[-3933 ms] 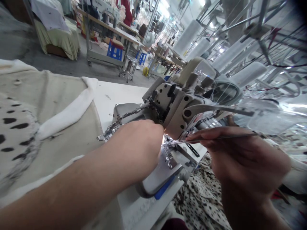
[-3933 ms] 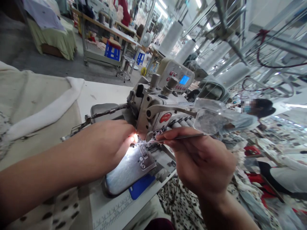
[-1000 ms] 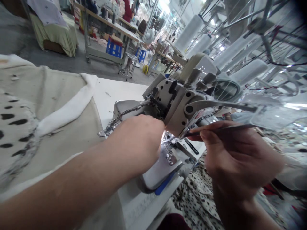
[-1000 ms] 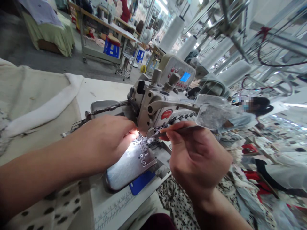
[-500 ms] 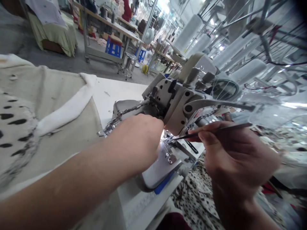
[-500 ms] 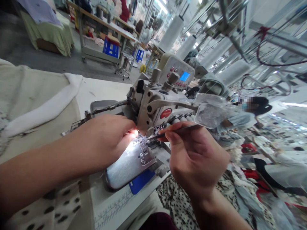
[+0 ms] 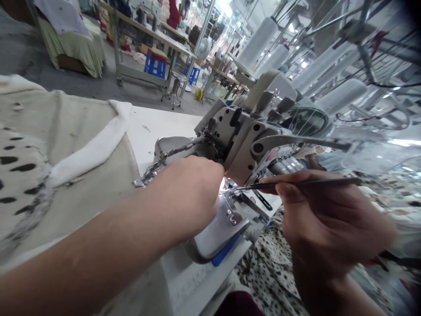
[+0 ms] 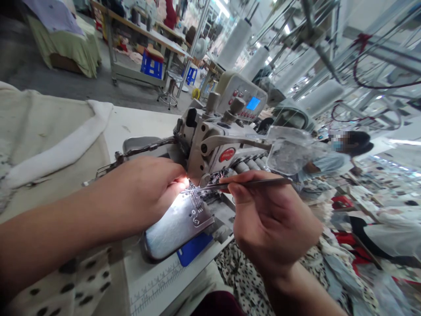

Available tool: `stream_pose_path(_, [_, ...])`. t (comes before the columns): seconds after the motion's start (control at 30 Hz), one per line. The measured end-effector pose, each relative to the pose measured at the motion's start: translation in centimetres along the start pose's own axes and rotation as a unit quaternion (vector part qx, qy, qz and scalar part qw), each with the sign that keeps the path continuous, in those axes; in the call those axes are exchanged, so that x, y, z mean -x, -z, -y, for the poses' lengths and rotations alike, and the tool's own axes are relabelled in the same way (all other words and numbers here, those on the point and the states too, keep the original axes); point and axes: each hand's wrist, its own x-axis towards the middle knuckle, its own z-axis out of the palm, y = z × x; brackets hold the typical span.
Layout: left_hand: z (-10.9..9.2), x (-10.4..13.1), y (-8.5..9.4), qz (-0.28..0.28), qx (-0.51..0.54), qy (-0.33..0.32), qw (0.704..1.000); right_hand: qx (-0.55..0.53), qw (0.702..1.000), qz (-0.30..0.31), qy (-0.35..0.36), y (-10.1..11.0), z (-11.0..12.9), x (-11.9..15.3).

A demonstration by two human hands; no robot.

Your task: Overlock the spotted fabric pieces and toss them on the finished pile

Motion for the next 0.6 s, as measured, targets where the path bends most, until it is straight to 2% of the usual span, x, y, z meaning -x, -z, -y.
stream_pose_path(0.23, [-0.1, 0.0, 0.2, 0.002, -0.004, 0.003, 1.000, 0.011, 0.999, 0.038, -0.018, -0.1, 0.1, -0.4])
stream_pose_path(0.43, [0.0, 0.0, 0.0, -0.001, -0.010, 0.002, 1.000, -0.030, 0.994, 0.095, -0.038, -0.2, 0.0, -1.1])
stream_pose_path(0.6, [0.1, -0.1, -0.2, -0.005, -0.008, -0.002, 1.000, -0.056, 0.991, 0.101, -0.065, -0.1, -0.2, -1.3])
